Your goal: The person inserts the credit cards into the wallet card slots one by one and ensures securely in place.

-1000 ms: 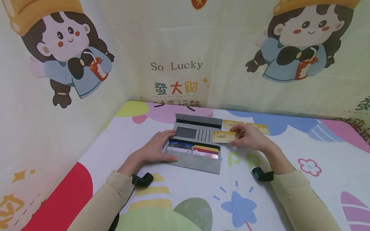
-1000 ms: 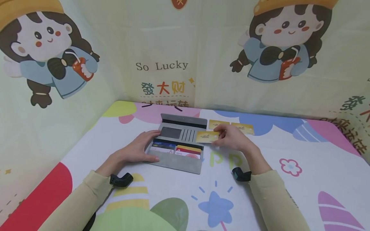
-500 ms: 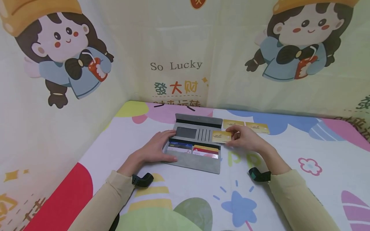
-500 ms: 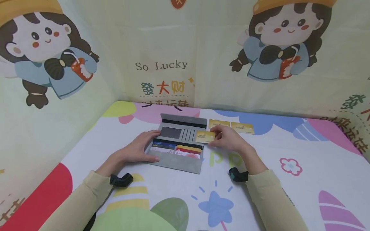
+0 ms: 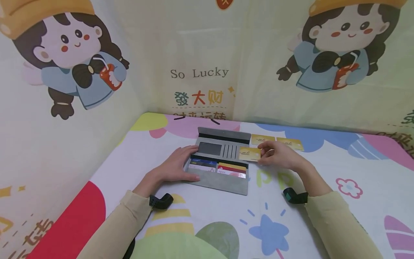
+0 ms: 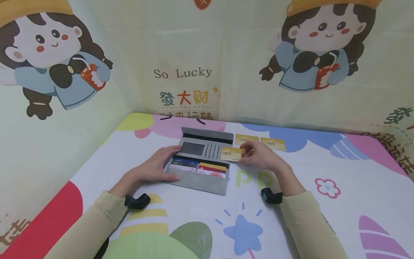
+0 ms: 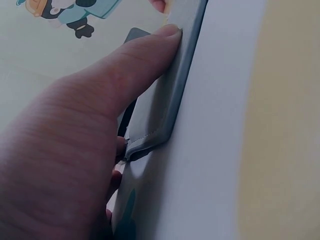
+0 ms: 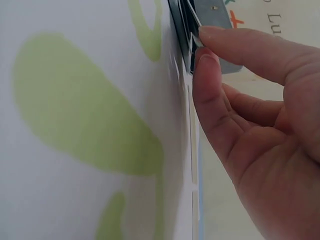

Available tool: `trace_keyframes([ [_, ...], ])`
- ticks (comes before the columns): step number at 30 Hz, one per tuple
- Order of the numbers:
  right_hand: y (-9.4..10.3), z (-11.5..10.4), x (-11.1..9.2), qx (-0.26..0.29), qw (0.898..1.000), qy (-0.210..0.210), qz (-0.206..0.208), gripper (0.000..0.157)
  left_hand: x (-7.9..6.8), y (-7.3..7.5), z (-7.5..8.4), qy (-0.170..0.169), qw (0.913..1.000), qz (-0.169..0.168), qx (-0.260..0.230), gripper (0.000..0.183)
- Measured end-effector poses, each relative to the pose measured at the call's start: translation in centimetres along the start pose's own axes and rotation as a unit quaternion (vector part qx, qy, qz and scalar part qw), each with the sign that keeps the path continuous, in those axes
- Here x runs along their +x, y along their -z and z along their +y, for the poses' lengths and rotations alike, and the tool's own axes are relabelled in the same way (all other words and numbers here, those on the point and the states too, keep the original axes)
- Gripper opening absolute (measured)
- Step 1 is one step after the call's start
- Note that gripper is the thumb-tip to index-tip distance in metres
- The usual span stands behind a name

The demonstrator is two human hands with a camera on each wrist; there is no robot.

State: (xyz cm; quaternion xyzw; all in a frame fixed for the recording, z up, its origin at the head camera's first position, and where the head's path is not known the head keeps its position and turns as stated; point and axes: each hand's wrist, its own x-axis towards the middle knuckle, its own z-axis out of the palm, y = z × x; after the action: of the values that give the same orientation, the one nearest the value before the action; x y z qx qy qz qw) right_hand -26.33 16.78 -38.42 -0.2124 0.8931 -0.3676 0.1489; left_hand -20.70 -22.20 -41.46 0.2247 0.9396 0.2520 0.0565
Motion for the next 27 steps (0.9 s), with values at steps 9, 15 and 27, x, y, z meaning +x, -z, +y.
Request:
trace_keyframes([
  [9, -0.2, -0.4, 0.1, 0.016, 0.999, 0.030, 0.000, 0.049, 0.0, -0.1, -0.1, 0.007, 1.0000, -0.001, -0.001, 0.106],
  [15, -0.6, -0.5, 0.8, 0.009, 0.999, 0.044, -0.002, 0.046, 0.0, -0.2, -0.1, 0.004, 1.0000, 0.000, 0.001, 0.105],
  [27, -1.5, -1.3, 2.4, -0.026, 0.999, 0.045, -0.004, 0.048, -0.1, -0.2, -0.1, -0.003, 1.0000, 0.004, 0.000, 0.104],
])
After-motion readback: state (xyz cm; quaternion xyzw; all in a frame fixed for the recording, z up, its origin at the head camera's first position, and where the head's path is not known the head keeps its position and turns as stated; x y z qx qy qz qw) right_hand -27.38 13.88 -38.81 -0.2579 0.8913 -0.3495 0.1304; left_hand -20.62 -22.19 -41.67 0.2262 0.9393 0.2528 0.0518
